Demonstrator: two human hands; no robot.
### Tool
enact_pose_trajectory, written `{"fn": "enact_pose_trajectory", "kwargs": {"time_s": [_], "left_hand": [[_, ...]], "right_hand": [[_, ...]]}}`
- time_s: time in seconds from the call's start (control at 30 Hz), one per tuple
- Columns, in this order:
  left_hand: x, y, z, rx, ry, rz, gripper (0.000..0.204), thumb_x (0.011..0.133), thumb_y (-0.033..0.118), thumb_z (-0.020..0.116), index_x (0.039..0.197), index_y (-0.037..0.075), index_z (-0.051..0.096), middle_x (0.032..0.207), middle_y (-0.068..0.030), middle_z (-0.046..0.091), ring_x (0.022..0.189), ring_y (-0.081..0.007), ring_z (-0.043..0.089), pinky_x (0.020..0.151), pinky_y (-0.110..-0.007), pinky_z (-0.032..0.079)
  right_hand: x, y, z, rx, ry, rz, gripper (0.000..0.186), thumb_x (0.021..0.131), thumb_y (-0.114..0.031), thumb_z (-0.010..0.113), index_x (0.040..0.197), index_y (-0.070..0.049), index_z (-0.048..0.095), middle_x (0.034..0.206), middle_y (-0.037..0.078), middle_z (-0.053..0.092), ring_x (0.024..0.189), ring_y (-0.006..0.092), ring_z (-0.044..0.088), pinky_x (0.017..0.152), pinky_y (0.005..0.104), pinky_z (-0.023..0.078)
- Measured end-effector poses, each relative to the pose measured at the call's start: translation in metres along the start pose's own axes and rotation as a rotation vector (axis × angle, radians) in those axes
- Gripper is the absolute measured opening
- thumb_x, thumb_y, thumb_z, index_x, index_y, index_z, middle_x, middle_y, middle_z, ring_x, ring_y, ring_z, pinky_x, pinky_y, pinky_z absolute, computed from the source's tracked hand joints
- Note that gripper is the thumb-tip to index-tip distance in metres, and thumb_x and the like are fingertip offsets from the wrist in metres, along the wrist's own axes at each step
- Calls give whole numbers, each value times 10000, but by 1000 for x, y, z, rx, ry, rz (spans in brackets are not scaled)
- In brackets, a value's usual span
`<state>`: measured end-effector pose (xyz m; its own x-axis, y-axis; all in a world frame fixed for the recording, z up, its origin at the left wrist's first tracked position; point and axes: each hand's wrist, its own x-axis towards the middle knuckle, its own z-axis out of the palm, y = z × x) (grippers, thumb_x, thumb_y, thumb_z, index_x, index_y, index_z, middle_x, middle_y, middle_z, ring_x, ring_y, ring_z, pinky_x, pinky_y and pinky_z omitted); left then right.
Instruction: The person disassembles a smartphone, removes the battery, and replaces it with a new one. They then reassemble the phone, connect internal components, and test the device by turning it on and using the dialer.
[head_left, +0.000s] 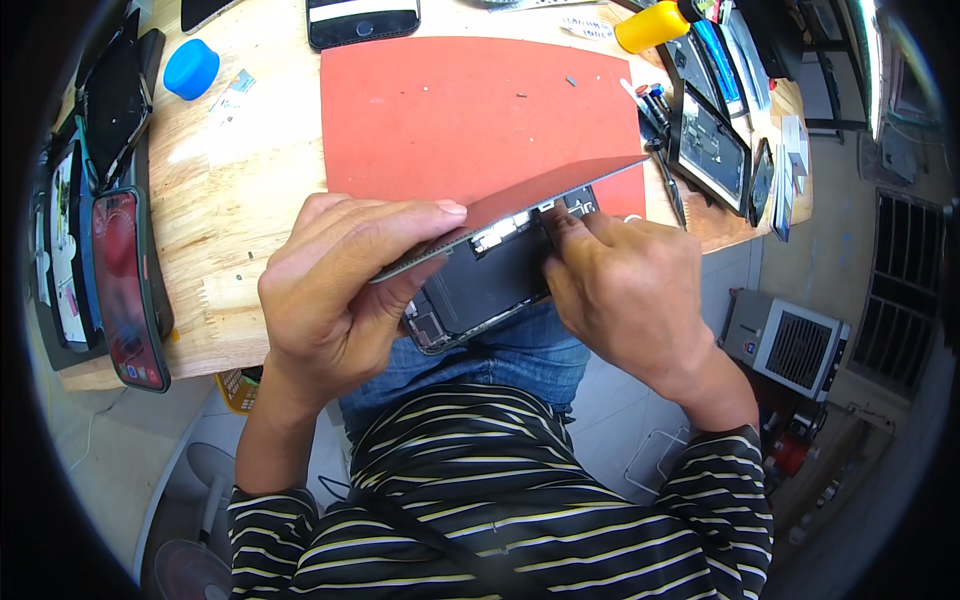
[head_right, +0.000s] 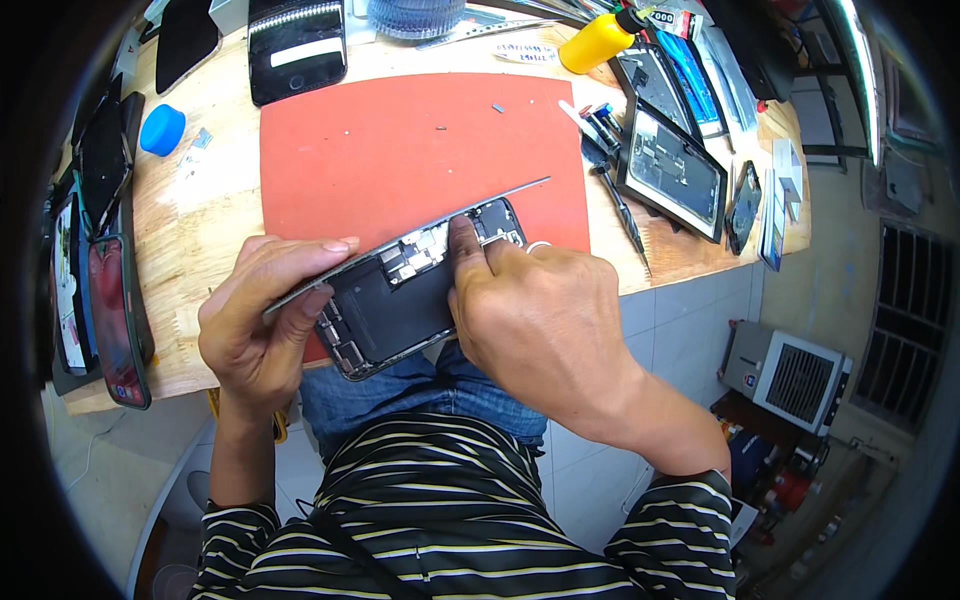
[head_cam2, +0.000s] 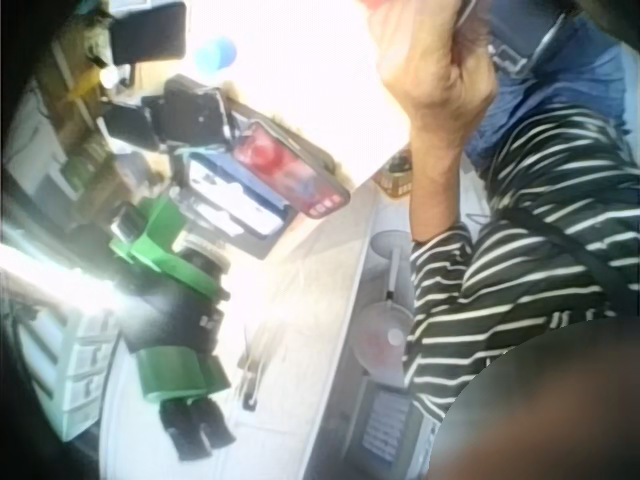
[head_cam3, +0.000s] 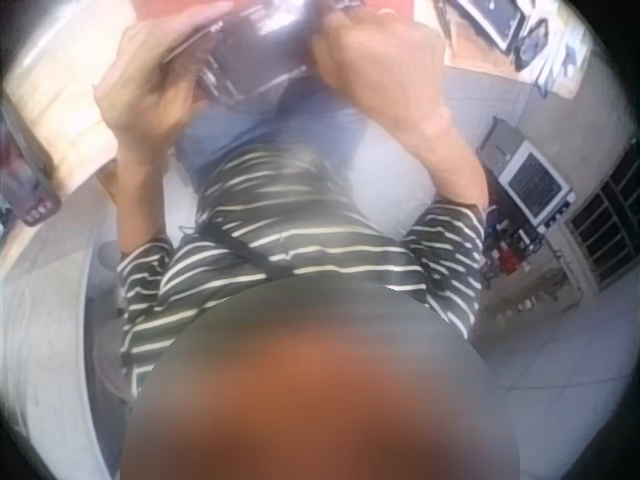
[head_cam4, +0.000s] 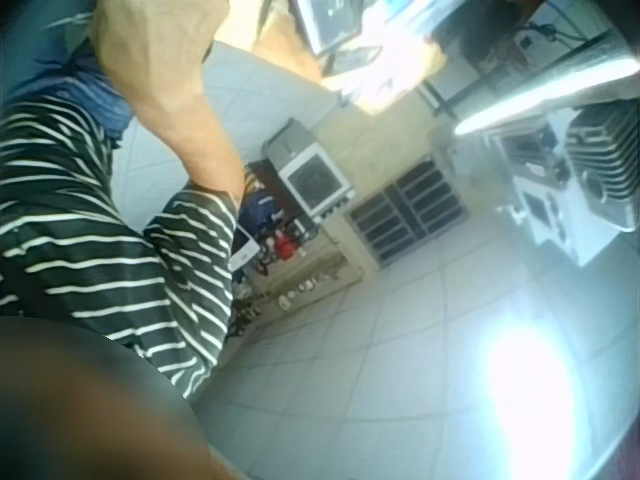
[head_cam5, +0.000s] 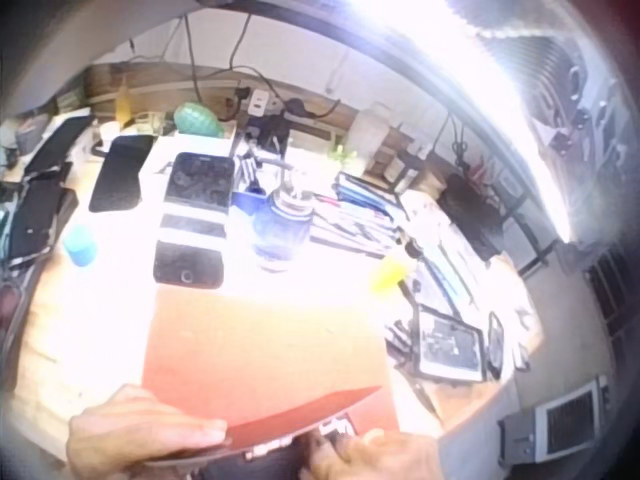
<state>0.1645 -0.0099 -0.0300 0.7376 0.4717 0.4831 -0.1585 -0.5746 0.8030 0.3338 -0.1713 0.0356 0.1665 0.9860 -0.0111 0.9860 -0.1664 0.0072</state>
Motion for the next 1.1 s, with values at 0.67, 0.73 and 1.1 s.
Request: {"fn": "enact_pose_trajectory", "kwargs": {"time_s": [0.67,0.73,1.1], "left_hand": [[-1,-1,1,-12,15,-25,271,849,67,791,1118,40,766,933,-66,780,832,-201,723,787,-314,470],[-1,-2,0,-19,15,-25,269,850,69,790,1116,41,766,937,-64,781,833,-202,724,789,-316,470],[-1,-1,1,6,11,-12,261,854,102,789,1106,40,764,970,-69,786,848,-214,730,797,-325,473]], "right_hand": [[-7,21,14,617,79,247,376,822,9,605,1159,20,772,567,131,581,455,169,555,494,313,455],[-7,22,14,572,89,212,372,818,-3,621,1156,15,774,584,129,592,476,204,586,504,331,470],[-3,7,6,68,38,-19,400,816,-132,733,1192,3,742,626,70,595,532,218,624,500,363,486]]}}
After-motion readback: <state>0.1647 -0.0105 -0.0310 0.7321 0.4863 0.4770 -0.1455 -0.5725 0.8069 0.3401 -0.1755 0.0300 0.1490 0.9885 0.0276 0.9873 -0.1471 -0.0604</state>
